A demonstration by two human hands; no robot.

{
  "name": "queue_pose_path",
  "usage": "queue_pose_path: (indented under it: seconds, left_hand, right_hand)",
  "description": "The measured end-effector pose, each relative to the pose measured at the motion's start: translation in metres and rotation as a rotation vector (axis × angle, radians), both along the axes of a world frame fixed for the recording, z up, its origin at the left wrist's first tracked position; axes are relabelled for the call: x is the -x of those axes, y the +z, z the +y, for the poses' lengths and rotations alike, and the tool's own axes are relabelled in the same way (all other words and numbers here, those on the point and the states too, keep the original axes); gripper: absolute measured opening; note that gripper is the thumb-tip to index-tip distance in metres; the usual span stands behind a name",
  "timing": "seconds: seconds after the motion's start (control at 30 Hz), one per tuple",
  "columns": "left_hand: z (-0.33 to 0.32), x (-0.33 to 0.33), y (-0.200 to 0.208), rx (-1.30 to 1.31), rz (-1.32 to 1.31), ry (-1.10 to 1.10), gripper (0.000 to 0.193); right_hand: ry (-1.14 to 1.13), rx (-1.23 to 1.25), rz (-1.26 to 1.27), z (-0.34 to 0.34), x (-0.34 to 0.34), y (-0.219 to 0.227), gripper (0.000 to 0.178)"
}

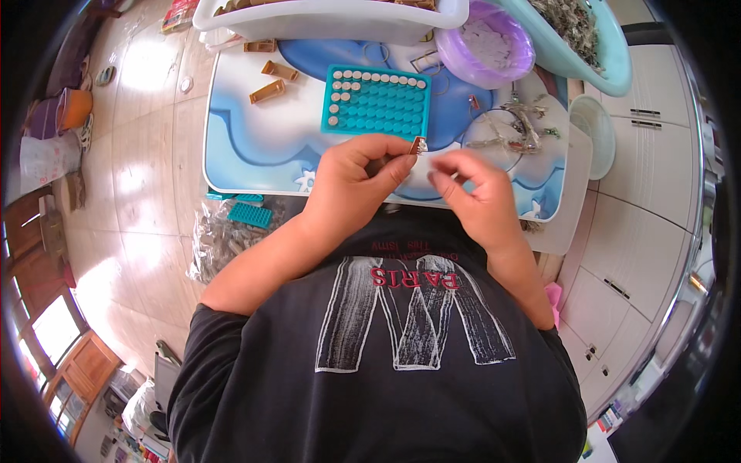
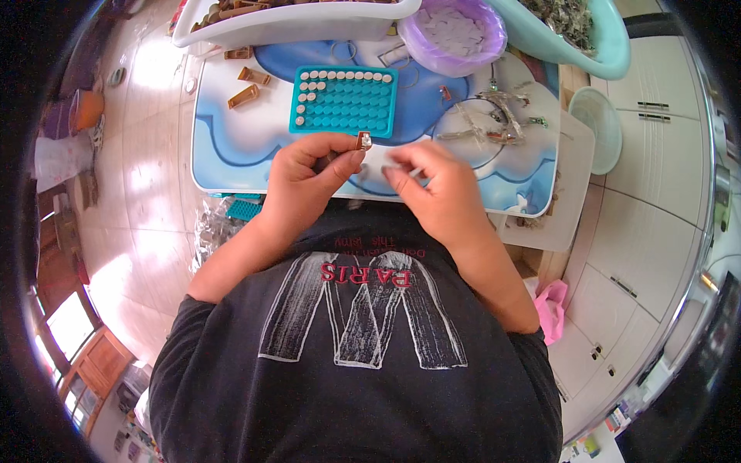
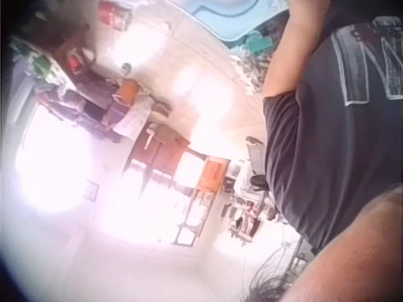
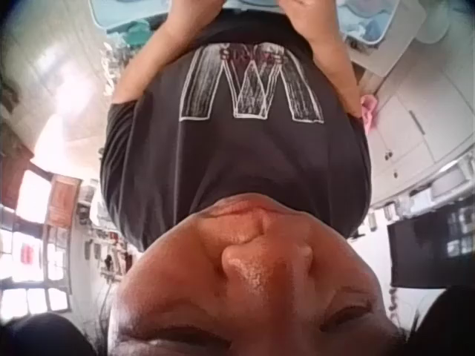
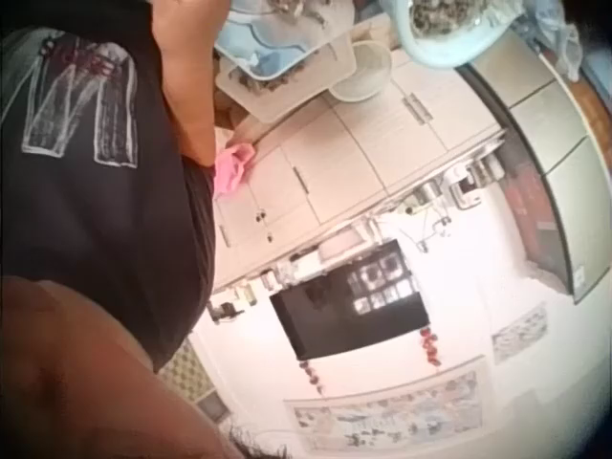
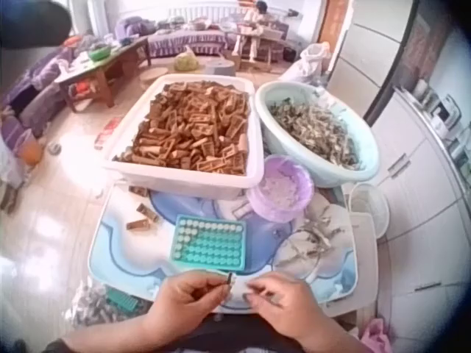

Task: The person assembles small metal and plastic components into plastic casings by hand at a workbench.

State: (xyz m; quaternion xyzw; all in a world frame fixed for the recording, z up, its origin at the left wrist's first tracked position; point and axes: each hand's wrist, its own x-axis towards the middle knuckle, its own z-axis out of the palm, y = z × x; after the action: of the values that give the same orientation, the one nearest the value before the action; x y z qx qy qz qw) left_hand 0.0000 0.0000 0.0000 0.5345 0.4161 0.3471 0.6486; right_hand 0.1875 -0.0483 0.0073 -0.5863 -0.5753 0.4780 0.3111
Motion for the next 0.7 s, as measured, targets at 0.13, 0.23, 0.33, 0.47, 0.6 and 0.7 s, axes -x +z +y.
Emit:
queue_pose_path:
  seconds: [0.13, 0.23, 0.33, 0.47, 0.6, 0.7]
  left_hand:
    - [0.0, 0.003, 0.003, -0.29, 0.302, -0.016, 0.008]
    - [0.0, 0.005, 0.003, -0.502, 0.37, -0.011, 0.011]
    - [-0.002, 0.004, 0.003, -0.494, 0.352, -0.005, 0.012]
    - [-0.006, 0.005, 0.004, -0.012, 0.175, -0.048, 0.013]
    - [-0.008, 0.003, -0.001, -0.052, 0.152, -0.008, 0.017]
    - [-0.007, 0.003, 0.002, -0.097, 0.186, -0.02, 0.017]
  right_hand:
    - [-0.085, -0.541, -0.34, 0.012, 0.011, 0.018, 0.021]
    - [-0.008, -0.747, -0.442, 0.017, 0.013, 0.015, 0.021]
    - [0.023, -0.811, -0.486, 0.017, 0.015, 0.014, 0.02]
    - [0.019, -0.831, -0.502, 0.017, 0.018, 0.011, 0.017]
    - [0.009, -0.821, -0.484, 0.018, 0.017, 0.01, 0.016]
    - [0.009, -0.817, -0.503, 0.016, 0.016, 0.008, 0.017]
